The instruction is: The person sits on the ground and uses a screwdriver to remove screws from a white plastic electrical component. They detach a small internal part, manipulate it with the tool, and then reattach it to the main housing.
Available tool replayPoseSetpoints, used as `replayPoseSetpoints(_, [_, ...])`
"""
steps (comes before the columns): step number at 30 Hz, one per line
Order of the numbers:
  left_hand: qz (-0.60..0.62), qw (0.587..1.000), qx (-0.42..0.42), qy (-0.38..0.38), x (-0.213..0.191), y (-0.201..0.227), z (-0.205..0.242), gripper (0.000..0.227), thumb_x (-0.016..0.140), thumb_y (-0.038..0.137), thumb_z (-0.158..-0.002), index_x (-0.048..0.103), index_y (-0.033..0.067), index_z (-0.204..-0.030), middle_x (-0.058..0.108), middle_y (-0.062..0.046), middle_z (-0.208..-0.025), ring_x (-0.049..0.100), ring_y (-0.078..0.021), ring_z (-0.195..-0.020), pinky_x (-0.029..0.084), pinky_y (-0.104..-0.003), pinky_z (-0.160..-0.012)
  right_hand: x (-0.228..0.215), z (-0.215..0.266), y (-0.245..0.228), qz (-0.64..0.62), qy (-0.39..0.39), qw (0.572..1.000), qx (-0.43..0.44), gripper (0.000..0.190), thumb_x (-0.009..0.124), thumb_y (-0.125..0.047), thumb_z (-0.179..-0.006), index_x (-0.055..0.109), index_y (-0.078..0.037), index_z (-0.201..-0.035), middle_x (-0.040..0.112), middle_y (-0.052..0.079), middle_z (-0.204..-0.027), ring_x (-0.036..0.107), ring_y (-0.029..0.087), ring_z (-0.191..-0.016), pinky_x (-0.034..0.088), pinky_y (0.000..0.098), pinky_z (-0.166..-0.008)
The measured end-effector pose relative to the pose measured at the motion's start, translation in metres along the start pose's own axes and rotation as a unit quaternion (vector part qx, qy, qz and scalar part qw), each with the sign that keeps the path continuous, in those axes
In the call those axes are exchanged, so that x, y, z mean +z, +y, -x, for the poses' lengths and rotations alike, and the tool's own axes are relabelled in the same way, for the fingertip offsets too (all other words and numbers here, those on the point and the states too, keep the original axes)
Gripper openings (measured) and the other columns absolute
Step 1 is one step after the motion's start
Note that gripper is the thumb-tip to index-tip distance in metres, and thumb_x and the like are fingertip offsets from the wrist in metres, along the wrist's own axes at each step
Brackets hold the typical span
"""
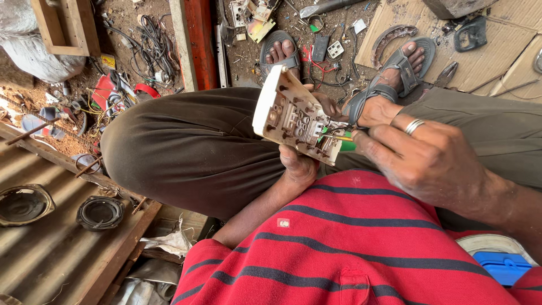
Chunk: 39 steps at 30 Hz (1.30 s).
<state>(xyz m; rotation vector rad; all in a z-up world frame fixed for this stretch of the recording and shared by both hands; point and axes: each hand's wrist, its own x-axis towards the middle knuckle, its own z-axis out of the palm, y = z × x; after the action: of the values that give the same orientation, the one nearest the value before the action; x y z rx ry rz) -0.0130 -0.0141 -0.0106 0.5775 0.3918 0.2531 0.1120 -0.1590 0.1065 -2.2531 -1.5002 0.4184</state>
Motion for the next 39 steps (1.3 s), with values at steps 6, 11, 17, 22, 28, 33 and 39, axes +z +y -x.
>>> replayPoseSetpoints(6, [0.007, 1.0, -0.009, 0.014, 0.0013, -0.0002, -0.0005, 0.119, 0.074, 0.079, -0.078, 0.029, 0.0034, -0.158, 0.052, -0.012, -0.124, 0.057, -0.0219, -0.112, 0.055, -0.04, -0.101, 0.001, 0.0021, 0.001, -0.066, -0.021, 0.996, 0.054, 0.034, 0.081, -0.02, -0.081, 0.072, 0.001, -0.108, 0.071, 0.009, -0.094, 0.067, 0.023, -0.064, 0.055, 0.0349, -0.059])
replayPoseSetpoints(11, [-0.006, 1.0, -0.012, 0.013, -0.0006, -0.0021, 0.0001, 0.12, 0.074, 0.079, -0.078, 0.029, 0.0031, -0.158, 0.052, -0.012, -0.119, 0.056, -0.0211, -0.111, 0.055, -0.039, -0.101, -0.0016, 0.0027, 0.0027, -0.078, -0.004, 0.996, 0.037, 0.035, 0.076, -0.013, -0.077, 0.071, 0.0, -0.11, 0.068, 0.01, -0.095, 0.07, 0.026, -0.072, 0.057, 0.0361, -0.066])
replayPoseSetpoints(17, [-0.009, 1.0, -0.027, 0.011, -0.0009, -0.0011, 0.0013, 0.12, 0.075, 0.079, -0.079, 0.028, 0.0019, -0.157, 0.053, -0.012, -0.123, 0.056, -0.022, -0.115, 0.053, -0.039, -0.104, -0.0026, 0.0008, 0.0015, -0.055, -0.031, 0.996, 0.071, 0.036, 0.079, -0.026, -0.084, 0.07, -0.001, -0.108, 0.066, 0.008, -0.096, 0.07, 0.025, -0.071, 0.057, 0.0361, -0.065])
replayPoseSetpoints(22, [-0.004, 0.999, -0.044, 0.015, 0.0002, 0.0025, 0.001, 0.121, 0.072, 0.082, -0.078, 0.024, 0.0057, -0.159, 0.052, -0.01, -0.127, 0.056, -0.0224, -0.117, 0.053, -0.04, -0.106, -0.0035, -0.0001, 0.0017, -0.055, -0.051, 0.994, 0.086, 0.03, 0.078, -0.011, -0.075, 0.076, -0.007, -0.104, 0.067, 0.011, -0.09, 0.068, 0.027, -0.061, 0.055, 0.0389, -0.055])
replayPoseSetpoints(28, [-0.006, 0.999, -0.028, 0.014, 0.001, -0.0001, -0.002, 0.117, 0.069, 0.08, -0.084, 0.026, 0.0036, -0.16, 0.053, -0.013, -0.119, 0.057, -0.0241, -0.114, 0.053, -0.042, -0.103, -0.0005, 0.002, 0.0058, -0.052, -0.034, 0.996, 0.061, 0.023, 0.075, -0.011, -0.081, 0.07, -0.004, -0.102, 0.059, 0.007, -0.093, 0.068, 0.027, -0.079, 0.056, 0.0393, -0.069])
replayPoseSetpoints(33, [-0.004, 0.999, -0.033, 0.018, -0.0031, -0.0011, -0.0004, 0.114, 0.066, 0.08, -0.085, 0.027, 0.0036, -0.159, 0.054, -0.014, -0.121, 0.058, -0.0258, -0.116, 0.055, -0.045, -0.103, 0.0023, 0.0006, 0.0048, 0.003, -0.043, 0.998, 0.051, 0.023, 0.073, -0.007, -0.08, 0.072, -0.005, -0.104, 0.063, 0.01, -0.098, 0.063, 0.024, -0.063, 0.053, 0.0379, -0.059])
replayPoseSetpoints(39, [0.054, 0.997, -0.046, 0.027, -0.0016, -0.0019, -0.0053, 0.103, 0.053, 0.082, -0.094, 0.033, 0.0015, -0.155, 0.057, -0.017, -0.114, 0.06, -0.0277, -0.11, 0.054, -0.044, -0.102, 0.0032, -0.005, 0.0099, -0.087, -0.005, 0.992, 0.089, 0.024, 0.075, -0.009, -0.079, 0.067, -0.001, -0.1, 0.064, 0.009, -0.101, 0.064, 0.023, -0.066, 0.053, 0.0364, -0.06])
